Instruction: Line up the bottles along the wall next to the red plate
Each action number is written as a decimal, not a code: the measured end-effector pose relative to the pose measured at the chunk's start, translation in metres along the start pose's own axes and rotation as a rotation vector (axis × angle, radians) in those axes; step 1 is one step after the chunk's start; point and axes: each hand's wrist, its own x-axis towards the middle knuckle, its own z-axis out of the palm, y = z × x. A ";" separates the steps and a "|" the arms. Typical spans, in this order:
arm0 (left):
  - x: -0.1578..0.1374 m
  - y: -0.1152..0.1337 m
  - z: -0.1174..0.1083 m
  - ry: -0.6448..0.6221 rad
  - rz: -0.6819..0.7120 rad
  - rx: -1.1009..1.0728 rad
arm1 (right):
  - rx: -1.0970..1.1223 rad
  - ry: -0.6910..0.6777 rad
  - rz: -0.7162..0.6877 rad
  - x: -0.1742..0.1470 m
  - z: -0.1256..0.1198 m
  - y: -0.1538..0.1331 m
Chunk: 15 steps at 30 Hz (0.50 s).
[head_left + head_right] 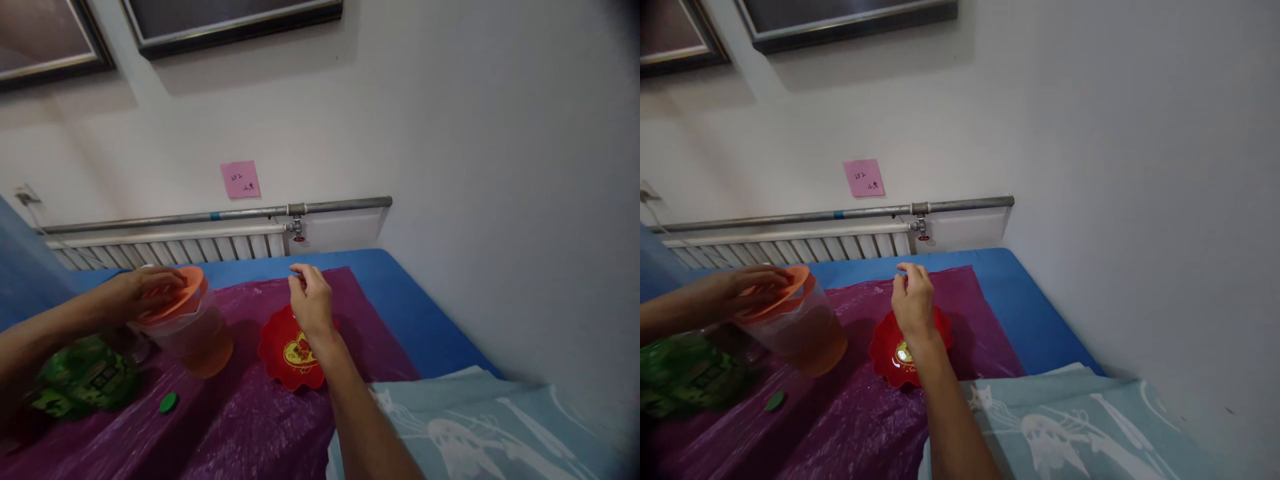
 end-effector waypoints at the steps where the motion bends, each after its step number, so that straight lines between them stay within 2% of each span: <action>1: 0.001 0.000 -0.001 -0.079 -0.059 -0.041 | 0.001 0.005 -0.001 0.000 -0.001 0.000; 3: 0.003 -0.001 -0.005 -0.214 -0.135 -0.078 | 0.002 0.013 0.002 0.001 -0.002 0.000; 7: 0.005 -0.001 -0.010 -0.305 -0.098 -0.045 | -0.008 0.007 0.011 0.002 -0.003 0.001; 15: 0.005 -0.009 -0.011 -0.314 -0.156 0.003 | -0.065 -0.057 -0.042 -0.002 0.001 0.003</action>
